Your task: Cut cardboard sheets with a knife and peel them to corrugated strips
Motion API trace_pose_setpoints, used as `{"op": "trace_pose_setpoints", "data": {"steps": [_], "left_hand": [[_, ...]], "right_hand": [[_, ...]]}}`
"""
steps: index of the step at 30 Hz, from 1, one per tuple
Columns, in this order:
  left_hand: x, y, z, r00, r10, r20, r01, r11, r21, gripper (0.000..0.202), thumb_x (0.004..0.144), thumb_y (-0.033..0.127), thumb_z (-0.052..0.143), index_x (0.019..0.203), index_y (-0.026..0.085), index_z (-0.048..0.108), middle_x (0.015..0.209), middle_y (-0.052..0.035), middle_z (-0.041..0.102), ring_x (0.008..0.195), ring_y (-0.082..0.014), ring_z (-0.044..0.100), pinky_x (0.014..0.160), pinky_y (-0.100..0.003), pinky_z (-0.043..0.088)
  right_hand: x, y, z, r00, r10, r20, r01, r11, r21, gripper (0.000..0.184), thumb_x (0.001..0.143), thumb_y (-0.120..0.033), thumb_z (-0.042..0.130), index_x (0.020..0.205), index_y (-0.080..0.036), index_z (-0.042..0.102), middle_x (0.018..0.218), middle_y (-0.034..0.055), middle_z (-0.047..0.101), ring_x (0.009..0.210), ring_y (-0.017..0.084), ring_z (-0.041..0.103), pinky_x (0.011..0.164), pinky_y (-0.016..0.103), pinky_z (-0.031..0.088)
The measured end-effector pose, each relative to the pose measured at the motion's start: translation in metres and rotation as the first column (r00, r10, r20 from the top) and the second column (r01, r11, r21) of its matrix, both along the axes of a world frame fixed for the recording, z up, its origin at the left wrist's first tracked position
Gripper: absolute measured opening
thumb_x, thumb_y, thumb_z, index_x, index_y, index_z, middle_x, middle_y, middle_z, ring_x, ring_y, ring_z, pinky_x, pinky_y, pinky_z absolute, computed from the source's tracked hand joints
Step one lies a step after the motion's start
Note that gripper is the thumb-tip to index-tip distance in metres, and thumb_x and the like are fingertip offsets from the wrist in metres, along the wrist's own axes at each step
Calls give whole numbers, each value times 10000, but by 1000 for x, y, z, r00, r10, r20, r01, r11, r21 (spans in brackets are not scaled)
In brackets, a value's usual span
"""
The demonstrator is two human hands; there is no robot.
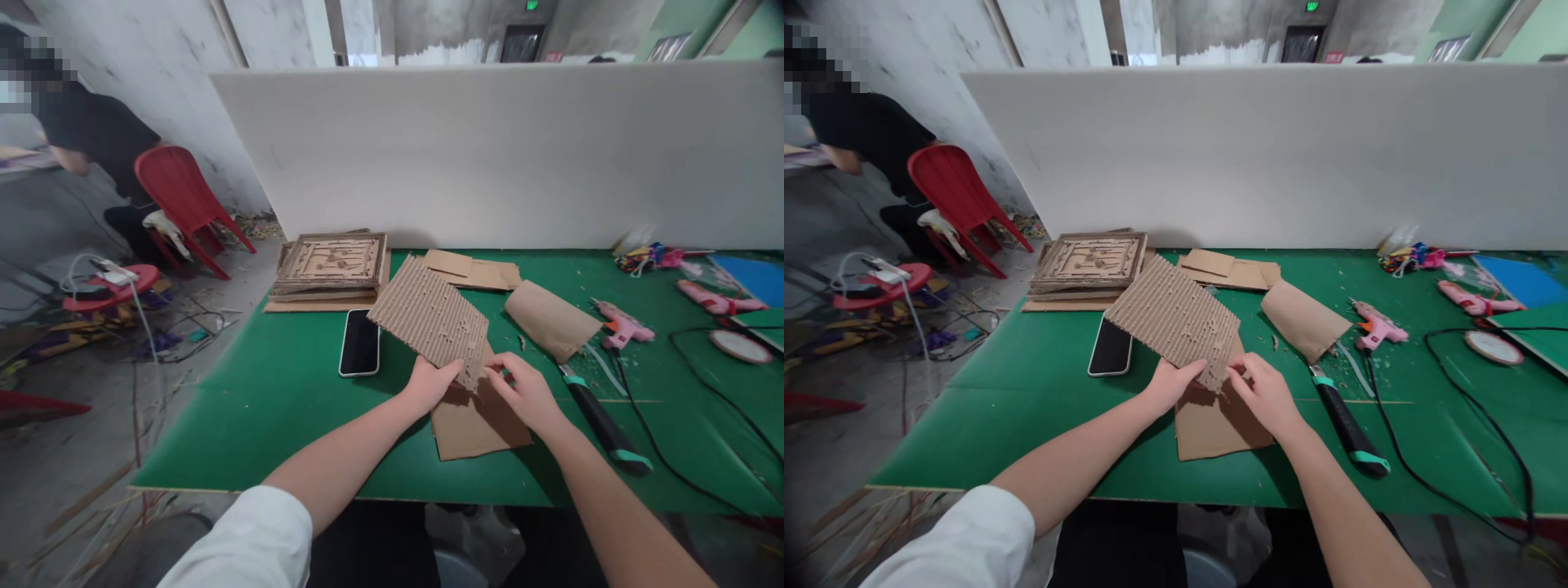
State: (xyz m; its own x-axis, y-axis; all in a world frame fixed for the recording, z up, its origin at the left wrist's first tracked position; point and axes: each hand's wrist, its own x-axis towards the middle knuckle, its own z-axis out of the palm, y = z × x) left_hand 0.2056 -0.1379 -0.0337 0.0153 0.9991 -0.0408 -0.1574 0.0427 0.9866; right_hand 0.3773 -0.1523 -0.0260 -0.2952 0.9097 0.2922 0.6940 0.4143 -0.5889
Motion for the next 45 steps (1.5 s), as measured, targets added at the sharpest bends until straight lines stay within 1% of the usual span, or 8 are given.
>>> {"op": "trace_pose_setpoints", "data": {"steps": [3,10,18,27,30,33,40,45], "left_hand": [[1,-3,3,1000,-28,-14,28,999,26,172,656,161,603,825,144,626,912,-75,668,898,-212,613,827,-349,493],[3,-2,-3,995,-63,73,71,992,-106,193,637,213,613,812,132,619,823,-59,646,693,-178,618,575,-303,543],[-2,6,-1,995,14,99,-2,993,-119,321,615,241,660,910,141,582,977,-86,630,832,-221,620,661,-346,542],[-4,8,-11,990,41,138,-26,994,-109,552,621,269,689,1127,142,509,1062,-131,615,971,-268,590,797,-435,502],[-4,7,-12,994,46,99,-38,996,-85,533,629,274,688,1118,138,526,1136,-143,581,1047,-276,552,871,-433,465],[-4,5,-12,998,26,57,-21,997,-79,497,644,291,682,1094,128,549,1149,-150,574,1073,-277,537,913,-433,435],[0,-2,-3,998,-44,-33,43,999,-30,416,683,316,651,1038,109,583,1119,-144,599,1065,-261,548,953,-429,403],[3,-11,6,976,-151,-157,148,989,-28,398,721,286,614,1084,131,568,1168,-119,582,1101,-234,528,1001,-408,362]], "right_hand": [[-4,0,-3,995,33,-99,-34,999,-3,243,803,-342,529,1009,-224,582,949,50,575,788,156,585,661,273,507],[-17,-2,-11,995,33,-98,-20,992,128,161,844,-258,473,792,-212,619,763,31,611,737,157,570,668,289,475],[-11,-4,-5,995,98,26,-99,992,76,163,878,-228,390,794,-205,527,803,45,554,792,161,524,703,278,429],[10,9,-13,964,-262,-47,265,958,109,181,859,-300,401,820,-195,542,794,44,603,693,159,556,631,275,435],[34,19,-17,907,-418,41,405,896,181,183,816,-194,418,910,-185,576,855,63,633,762,194,581,696,323,450],[47,22,-17,867,-479,139,420,852,312,385,726,-48,390,1036,-174,581,1042,102,603,929,231,550,795,378,442],[-1,2,-5,973,-227,32,200,910,364,241,818,-223,470,1006,-183,614,966,82,607,930,199,531,857,341,432],[-13,6,1,970,-242,-26,238,921,309,283,848,-295,453,1068,-180,589,902,77,592,884,193,534,812,323,438]]}}
